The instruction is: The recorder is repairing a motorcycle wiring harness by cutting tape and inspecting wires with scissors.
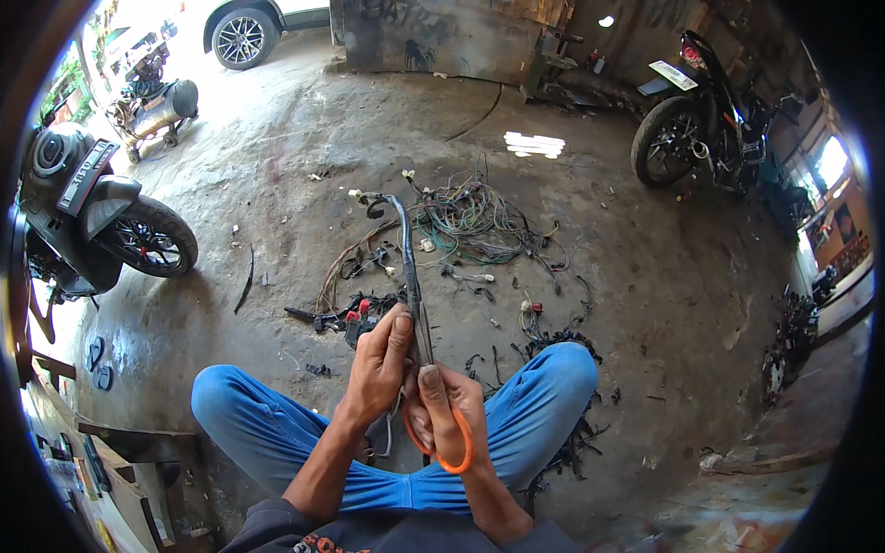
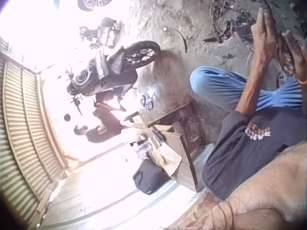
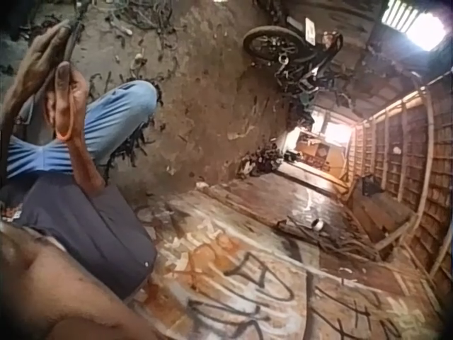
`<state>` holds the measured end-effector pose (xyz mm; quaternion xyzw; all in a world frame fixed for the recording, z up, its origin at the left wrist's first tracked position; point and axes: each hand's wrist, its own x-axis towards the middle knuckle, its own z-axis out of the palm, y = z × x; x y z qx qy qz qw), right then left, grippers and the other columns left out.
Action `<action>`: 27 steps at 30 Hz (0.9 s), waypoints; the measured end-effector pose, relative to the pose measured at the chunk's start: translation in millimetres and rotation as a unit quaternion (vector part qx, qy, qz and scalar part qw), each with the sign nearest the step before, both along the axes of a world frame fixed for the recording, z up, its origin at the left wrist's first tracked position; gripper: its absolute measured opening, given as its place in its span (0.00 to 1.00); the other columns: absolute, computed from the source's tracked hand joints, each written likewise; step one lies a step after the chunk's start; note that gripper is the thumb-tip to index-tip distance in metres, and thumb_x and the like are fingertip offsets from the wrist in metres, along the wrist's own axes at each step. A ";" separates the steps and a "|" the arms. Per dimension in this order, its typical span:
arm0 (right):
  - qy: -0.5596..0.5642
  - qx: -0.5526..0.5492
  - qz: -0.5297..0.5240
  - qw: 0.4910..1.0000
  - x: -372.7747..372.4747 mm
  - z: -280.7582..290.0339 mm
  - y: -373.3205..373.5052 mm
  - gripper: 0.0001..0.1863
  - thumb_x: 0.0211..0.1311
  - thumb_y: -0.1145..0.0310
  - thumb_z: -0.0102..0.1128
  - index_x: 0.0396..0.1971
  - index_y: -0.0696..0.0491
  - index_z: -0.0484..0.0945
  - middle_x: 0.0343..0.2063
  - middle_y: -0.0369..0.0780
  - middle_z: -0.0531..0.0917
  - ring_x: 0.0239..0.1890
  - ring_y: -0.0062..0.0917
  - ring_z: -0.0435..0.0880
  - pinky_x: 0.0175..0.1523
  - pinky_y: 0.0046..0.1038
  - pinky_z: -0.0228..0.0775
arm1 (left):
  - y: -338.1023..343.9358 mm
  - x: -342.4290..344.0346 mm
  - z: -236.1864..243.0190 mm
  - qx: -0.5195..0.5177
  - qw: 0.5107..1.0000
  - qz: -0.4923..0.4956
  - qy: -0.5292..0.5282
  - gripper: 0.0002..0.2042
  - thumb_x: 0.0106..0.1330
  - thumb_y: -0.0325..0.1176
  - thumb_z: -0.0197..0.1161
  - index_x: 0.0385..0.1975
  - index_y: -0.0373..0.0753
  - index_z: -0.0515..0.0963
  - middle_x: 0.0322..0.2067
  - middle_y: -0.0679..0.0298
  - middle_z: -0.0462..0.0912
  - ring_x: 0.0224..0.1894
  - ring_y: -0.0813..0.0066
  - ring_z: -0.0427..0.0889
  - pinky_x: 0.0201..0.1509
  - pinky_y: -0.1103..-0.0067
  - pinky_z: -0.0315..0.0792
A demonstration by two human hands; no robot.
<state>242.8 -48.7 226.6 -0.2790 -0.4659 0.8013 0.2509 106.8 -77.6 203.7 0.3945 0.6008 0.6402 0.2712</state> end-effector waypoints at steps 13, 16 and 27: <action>-0.004 0.023 0.047 0.999 18.7 2.6 5.3 0.28 0.71 0.42 0.55 0.33 0.57 0.75 0.12 0.28 0.65 0.10 0.09 0.61 0.15 0.15 0.52 | -9.6 -30.4 20.7 -0.058 0.973 -0.109 0.197 0.19 0.80 0.40 0.46 0.64 0.42 0.74 0.14 0.68 0.61 0.17 0.79 0.64 0.26 0.78 0.65; 0.008 0.038 0.007 0.999 11.0 -9.1 -5.4 0.28 0.70 0.41 0.55 0.35 0.58 0.75 0.12 0.28 0.65 0.11 0.09 0.62 0.16 0.15 0.52 | -7.3 -24.6 24.3 -0.053 0.979 -0.099 0.170 0.20 0.81 0.40 0.45 0.66 0.42 0.71 0.14 0.70 0.60 0.18 0.82 0.63 0.25 0.80 0.63; 0.078 -0.003 -0.038 0.996 -6.9 -24.9 -13.8 0.29 0.72 0.41 0.51 0.34 0.57 0.74 0.13 0.30 0.66 0.11 0.11 0.62 0.16 0.16 0.55 | -3.8 1.8 18.0 0.000 0.996 -0.079 -0.034 0.22 0.81 0.46 0.43 0.56 0.36 0.78 0.13 0.78 0.65 0.15 0.92 0.62 0.21 0.86 0.54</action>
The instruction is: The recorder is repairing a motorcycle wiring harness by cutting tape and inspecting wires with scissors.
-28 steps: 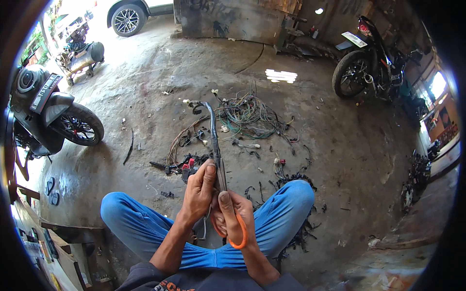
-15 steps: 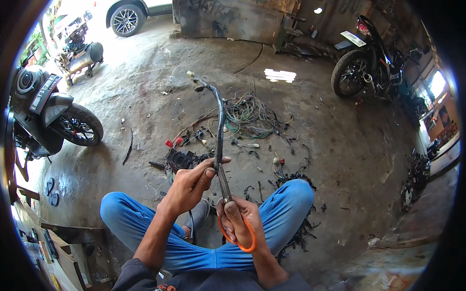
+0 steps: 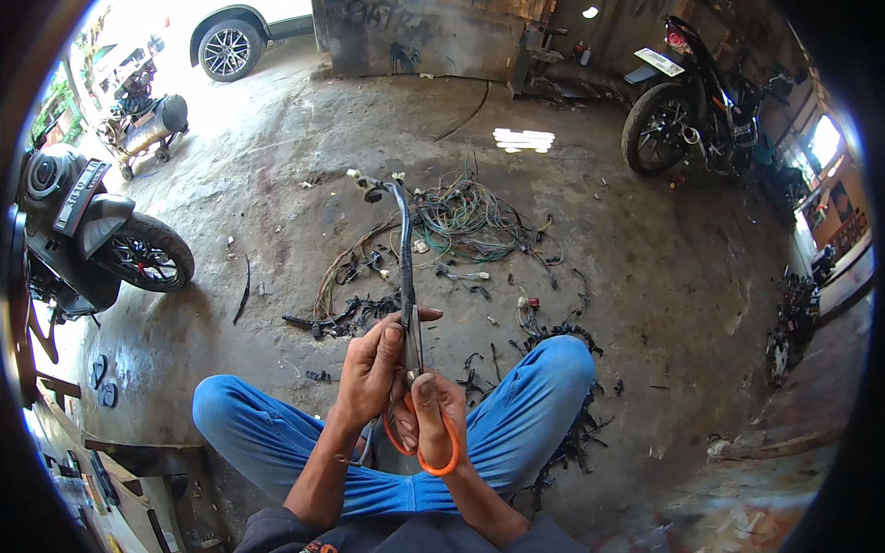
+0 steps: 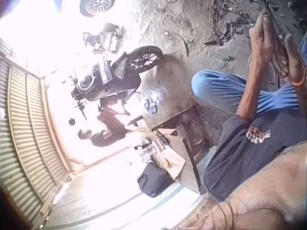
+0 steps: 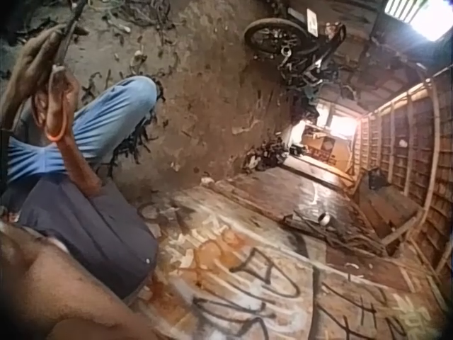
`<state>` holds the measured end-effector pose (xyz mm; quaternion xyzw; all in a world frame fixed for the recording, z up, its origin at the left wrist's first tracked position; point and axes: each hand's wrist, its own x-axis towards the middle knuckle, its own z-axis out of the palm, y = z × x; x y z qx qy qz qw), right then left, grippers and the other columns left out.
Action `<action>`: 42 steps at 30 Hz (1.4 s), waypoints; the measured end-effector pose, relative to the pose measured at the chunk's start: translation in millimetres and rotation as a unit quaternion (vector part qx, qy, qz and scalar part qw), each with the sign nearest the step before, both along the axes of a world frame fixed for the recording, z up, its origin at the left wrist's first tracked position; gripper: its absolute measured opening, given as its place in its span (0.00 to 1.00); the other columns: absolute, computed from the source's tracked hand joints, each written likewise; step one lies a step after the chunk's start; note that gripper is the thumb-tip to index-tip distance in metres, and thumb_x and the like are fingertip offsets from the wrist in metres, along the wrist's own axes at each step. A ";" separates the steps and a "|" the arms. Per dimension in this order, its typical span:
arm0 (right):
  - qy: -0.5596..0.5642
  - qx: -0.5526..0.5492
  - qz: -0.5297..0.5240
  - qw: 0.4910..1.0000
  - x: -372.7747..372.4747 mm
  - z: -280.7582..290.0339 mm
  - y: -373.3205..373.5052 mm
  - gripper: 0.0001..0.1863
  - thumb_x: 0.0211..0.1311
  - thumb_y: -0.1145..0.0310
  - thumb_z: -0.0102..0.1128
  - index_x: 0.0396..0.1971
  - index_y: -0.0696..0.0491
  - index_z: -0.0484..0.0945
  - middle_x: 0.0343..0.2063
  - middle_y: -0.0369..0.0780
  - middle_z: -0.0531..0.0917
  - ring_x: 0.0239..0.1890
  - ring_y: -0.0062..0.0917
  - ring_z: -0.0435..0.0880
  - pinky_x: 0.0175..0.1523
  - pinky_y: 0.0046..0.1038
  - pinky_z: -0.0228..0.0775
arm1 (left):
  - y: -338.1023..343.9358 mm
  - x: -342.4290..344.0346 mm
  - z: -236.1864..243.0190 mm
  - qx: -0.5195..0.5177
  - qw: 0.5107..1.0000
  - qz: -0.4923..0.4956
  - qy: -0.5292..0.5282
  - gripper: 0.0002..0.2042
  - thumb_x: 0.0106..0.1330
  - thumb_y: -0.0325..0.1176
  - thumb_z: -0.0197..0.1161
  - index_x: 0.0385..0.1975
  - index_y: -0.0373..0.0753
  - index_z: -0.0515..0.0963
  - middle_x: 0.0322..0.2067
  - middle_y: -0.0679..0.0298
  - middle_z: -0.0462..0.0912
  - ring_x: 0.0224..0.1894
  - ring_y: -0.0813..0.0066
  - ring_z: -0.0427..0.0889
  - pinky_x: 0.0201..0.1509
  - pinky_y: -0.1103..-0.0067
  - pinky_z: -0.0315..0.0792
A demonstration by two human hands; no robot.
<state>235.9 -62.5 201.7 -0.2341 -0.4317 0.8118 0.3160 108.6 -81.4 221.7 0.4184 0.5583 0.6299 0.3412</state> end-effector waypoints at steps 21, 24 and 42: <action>0.029 -0.065 0.122 0.990 16.5 24.4 12.0 0.33 0.70 0.36 0.47 0.36 0.57 0.72 0.14 0.30 0.64 0.12 0.10 0.61 0.17 0.15 0.55 | -7.6 -28.9 1.2 0.016 0.980 -0.052 0.190 0.21 0.79 0.42 0.47 0.68 0.45 0.70 0.15 0.61 0.62 0.17 0.72 0.63 0.25 0.76 0.63; 0.029 -0.065 0.112 0.991 11.1 23.4 4.4 0.33 0.70 0.35 0.46 0.36 0.56 0.72 0.16 0.30 0.64 0.15 0.11 0.62 0.20 0.17 0.57 | -10.9 -22.4 -13.2 0.014 0.982 -0.039 0.182 0.21 0.79 0.40 0.48 0.67 0.42 0.70 0.16 0.60 0.62 0.17 0.73 0.63 0.24 0.77 0.64; 0.139 -0.204 0.139 0.959 2.6 29.6 1.4 0.37 0.72 0.32 0.28 0.35 0.54 0.70 0.11 0.28 0.59 0.07 0.12 0.56 0.11 0.16 0.52 | -11.8 -16.9 -21.8 0.084 0.979 -0.036 0.180 0.21 0.80 0.42 0.45 0.64 0.40 0.74 0.19 0.62 0.76 0.17 0.78 0.74 0.26 0.79 0.70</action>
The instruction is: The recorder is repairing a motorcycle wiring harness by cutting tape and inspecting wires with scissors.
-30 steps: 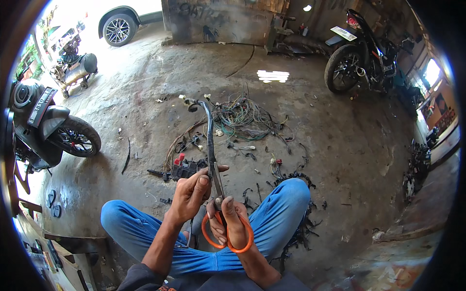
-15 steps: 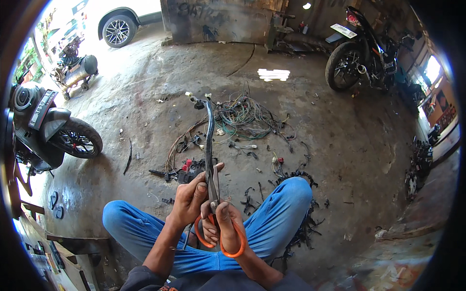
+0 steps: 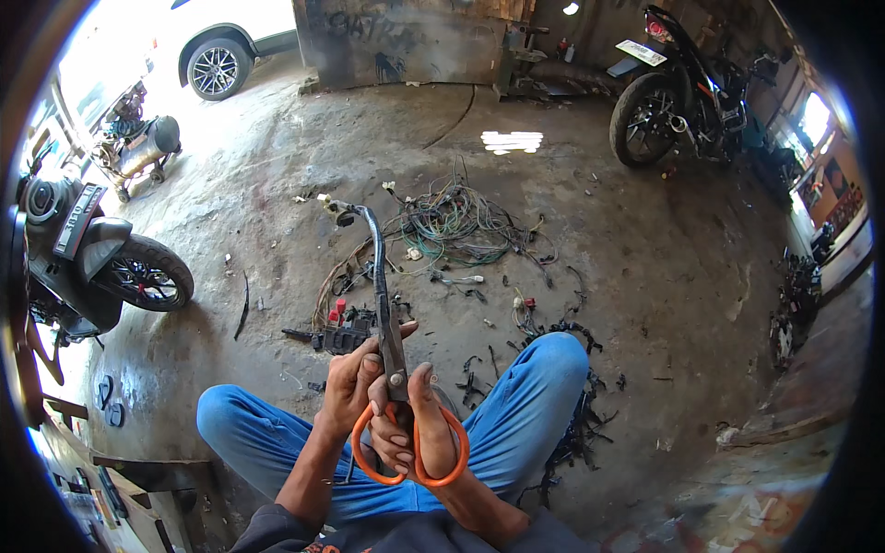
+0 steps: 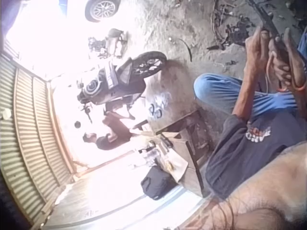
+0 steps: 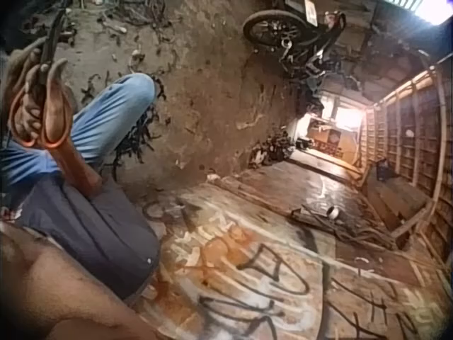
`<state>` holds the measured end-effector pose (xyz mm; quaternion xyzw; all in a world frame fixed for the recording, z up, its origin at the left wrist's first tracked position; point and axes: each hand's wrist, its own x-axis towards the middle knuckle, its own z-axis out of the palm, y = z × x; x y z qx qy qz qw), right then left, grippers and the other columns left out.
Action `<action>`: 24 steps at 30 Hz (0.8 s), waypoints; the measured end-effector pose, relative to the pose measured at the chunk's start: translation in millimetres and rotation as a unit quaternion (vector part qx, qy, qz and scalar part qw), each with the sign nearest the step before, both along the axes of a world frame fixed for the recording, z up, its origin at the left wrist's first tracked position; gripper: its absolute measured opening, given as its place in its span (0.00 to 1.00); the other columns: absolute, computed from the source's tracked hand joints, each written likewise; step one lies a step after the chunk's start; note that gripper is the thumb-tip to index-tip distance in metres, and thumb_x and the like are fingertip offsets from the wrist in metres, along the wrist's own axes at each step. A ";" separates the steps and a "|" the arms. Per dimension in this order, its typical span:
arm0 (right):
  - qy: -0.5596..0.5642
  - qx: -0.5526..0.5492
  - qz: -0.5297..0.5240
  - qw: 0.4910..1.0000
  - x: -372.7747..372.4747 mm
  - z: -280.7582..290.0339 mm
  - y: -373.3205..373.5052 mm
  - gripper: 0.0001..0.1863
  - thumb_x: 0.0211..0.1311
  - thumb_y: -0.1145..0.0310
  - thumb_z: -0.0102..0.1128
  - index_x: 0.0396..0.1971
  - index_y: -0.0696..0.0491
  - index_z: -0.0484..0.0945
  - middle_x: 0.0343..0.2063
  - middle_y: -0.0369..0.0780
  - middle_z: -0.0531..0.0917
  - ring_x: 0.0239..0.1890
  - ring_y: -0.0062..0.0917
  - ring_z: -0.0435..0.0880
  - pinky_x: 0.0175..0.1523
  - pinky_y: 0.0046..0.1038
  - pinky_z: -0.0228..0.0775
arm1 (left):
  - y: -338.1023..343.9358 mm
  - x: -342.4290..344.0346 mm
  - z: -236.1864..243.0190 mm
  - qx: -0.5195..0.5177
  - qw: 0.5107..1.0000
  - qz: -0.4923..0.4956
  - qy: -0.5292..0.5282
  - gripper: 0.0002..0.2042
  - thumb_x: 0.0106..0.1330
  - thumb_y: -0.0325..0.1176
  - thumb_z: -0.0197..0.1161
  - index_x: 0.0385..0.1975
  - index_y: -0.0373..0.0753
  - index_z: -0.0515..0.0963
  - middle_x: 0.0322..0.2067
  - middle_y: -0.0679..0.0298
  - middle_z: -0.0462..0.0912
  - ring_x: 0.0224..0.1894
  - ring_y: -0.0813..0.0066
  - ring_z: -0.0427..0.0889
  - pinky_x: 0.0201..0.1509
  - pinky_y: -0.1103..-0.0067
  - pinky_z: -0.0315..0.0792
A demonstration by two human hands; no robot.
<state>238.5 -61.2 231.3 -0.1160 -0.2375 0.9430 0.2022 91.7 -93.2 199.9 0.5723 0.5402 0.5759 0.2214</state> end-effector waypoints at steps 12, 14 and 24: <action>0.032 -0.060 -0.008 0.998 -6.1 14.9 5.2 0.36 0.73 0.33 0.29 0.34 0.54 0.70 0.10 0.28 0.58 0.05 0.11 0.56 0.09 0.15 0.54 | -3.5 1.5 -3.8 -0.017 1.000 0.001 -0.013 0.21 0.80 0.42 0.44 0.64 0.40 0.73 0.23 0.60 0.81 0.19 0.75 0.78 0.28 0.77 0.73; 0.052 -0.081 0.003 0.995 -6.3 14.0 7.9 0.36 0.73 0.33 0.29 0.34 0.55 0.70 0.10 0.28 0.58 0.05 0.11 0.56 0.08 0.15 0.54 | -5.5 1.0 -4.0 -0.014 1.000 0.004 -0.006 0.21 0.80 0.42 0.44 0.64 0.40 0.73 0.23 0.60 0.81 0.19 0.75 0.78 0.27 0.77 0.73; -0.096 0.073 0.075 0.990 -3.1 19.3 14.9 0.37 0.71 0.31 0.34 0.34 0.54 0.72 0.11 0.28 0.60 0.06 0.11 0.58 0.11 0.15 0.55 | -14.2 4.8 -9.3 0.010 0.979 -0.025 -0.200 0.25 0.81 0.47 0.42 0.60 0.31 0.74 0.39 0.61 0.85 0.42 0.76 0.82 0.52 0.78 0.74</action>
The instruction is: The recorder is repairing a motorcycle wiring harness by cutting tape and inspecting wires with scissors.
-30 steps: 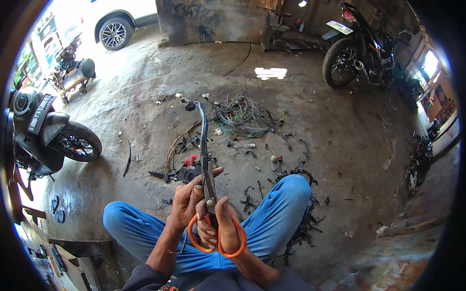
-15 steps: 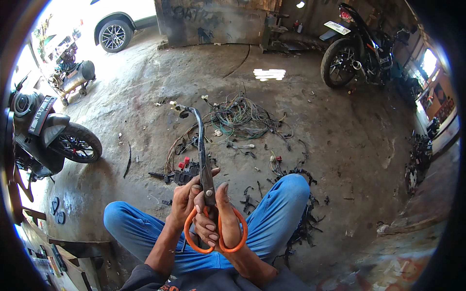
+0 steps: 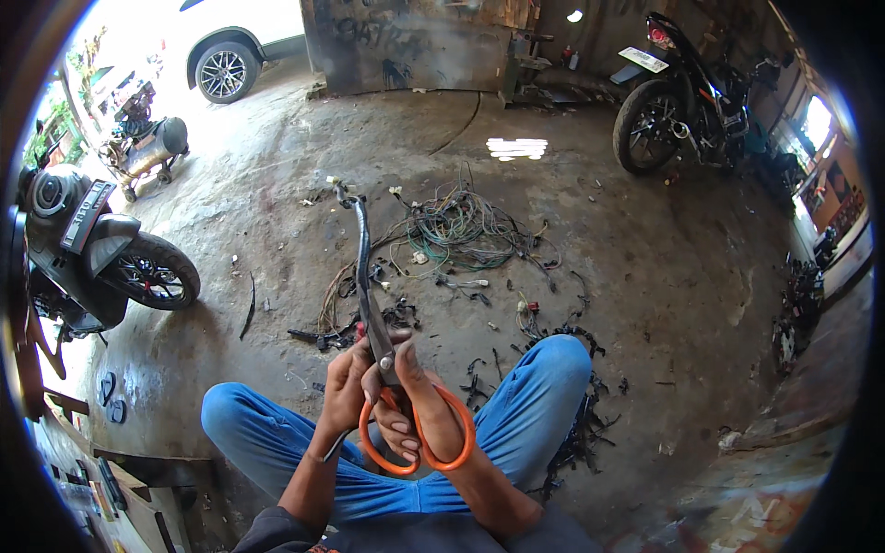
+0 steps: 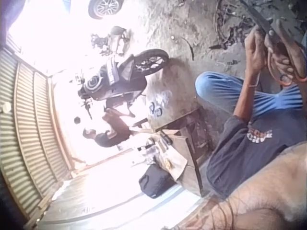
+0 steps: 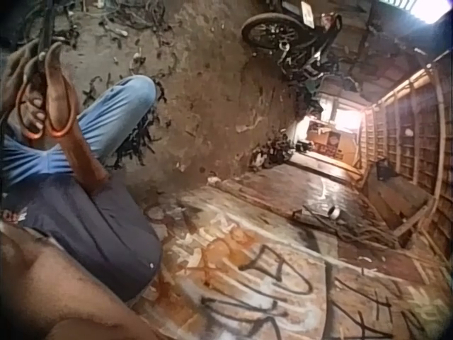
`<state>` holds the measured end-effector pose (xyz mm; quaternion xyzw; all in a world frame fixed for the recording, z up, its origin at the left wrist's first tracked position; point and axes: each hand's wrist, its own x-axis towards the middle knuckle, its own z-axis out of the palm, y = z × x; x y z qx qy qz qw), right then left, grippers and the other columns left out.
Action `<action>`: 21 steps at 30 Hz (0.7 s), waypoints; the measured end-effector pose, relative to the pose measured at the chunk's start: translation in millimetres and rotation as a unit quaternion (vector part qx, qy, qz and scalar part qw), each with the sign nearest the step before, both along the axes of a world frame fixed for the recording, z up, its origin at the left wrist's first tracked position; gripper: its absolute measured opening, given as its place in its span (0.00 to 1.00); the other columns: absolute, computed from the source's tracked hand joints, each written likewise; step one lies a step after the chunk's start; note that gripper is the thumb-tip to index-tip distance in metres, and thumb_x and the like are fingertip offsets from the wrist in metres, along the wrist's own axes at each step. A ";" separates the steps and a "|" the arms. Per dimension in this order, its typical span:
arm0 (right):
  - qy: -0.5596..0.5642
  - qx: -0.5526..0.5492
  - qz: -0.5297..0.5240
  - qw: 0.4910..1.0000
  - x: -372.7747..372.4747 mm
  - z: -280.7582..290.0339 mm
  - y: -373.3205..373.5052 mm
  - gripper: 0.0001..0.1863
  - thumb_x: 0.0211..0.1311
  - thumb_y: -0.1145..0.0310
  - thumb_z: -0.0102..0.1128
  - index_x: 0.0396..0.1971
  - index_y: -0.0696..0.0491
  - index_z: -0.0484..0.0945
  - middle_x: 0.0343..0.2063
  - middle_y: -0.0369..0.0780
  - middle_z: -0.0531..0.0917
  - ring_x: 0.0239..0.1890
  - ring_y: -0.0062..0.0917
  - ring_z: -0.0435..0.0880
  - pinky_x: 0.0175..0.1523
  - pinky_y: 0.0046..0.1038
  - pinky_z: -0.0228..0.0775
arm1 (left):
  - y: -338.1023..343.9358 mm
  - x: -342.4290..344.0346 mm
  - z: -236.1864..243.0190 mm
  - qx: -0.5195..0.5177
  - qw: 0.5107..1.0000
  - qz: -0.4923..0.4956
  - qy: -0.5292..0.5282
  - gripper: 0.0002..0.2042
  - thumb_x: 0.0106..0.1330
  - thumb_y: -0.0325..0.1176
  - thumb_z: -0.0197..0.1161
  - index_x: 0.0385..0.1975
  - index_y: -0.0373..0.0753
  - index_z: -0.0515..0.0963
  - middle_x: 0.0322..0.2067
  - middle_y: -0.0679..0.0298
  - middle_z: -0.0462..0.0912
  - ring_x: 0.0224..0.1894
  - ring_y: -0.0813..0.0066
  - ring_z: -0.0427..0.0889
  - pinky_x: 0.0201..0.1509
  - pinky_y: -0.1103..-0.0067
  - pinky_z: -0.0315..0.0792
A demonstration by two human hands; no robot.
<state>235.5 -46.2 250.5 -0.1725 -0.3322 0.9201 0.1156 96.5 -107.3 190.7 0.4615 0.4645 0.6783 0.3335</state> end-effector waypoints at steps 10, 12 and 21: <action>-0.054 0.087 -0.002 0.995 2.7 -10.7 -4.8 0.40 0.69 0.29 0.36 0.31 0.57 0.73 0.10 0.30 0.63 0.06 0.13 0.60 0.12 0.17 0.56 | 17.7 11.1 9.5 -0.007 0.966 0.020 -0.258 0.26 0.81 0.52 0.39 0.48 0.32 0.73 0.38 0.62 0.78 0.39 0.78 0.76 0.45 0.80 0.73; -0.059 0.107 -0.013 0.992 3.6 -10.6 -7.1 0.39 0.69 0.30 0.37 0.31 0.57 0.72 0.10 0.30 0.63 0.06 0.13 0.60 0.12 0.17 0.55 | 21.7 13.5 10.3 0.014 0.967 0.004 -0.254 0.25 0.81 0.53 0.38 0.44 0.33 0.72 0.35 0.63 0.76 0.36 0.79 0.74 0.41 0.81 0.71; -0.002 0.102 -0.050 0.994 24.4 4.8 1.7 0.34 0.69 0.33 0.45 0.32 0.56 0.71 0.12 0.29 0.64 0.08 0.11 0.62 0.13 0.15 0.56 | 19.3 10.9 -7.6 -0.015 0.986 0.022 -0.165 0.26 0.81 0.55 0.34 0.33 0.38 0.68 0.21 0.69 0.66 0.19 0.87 0.61 0.22 0.86 0.55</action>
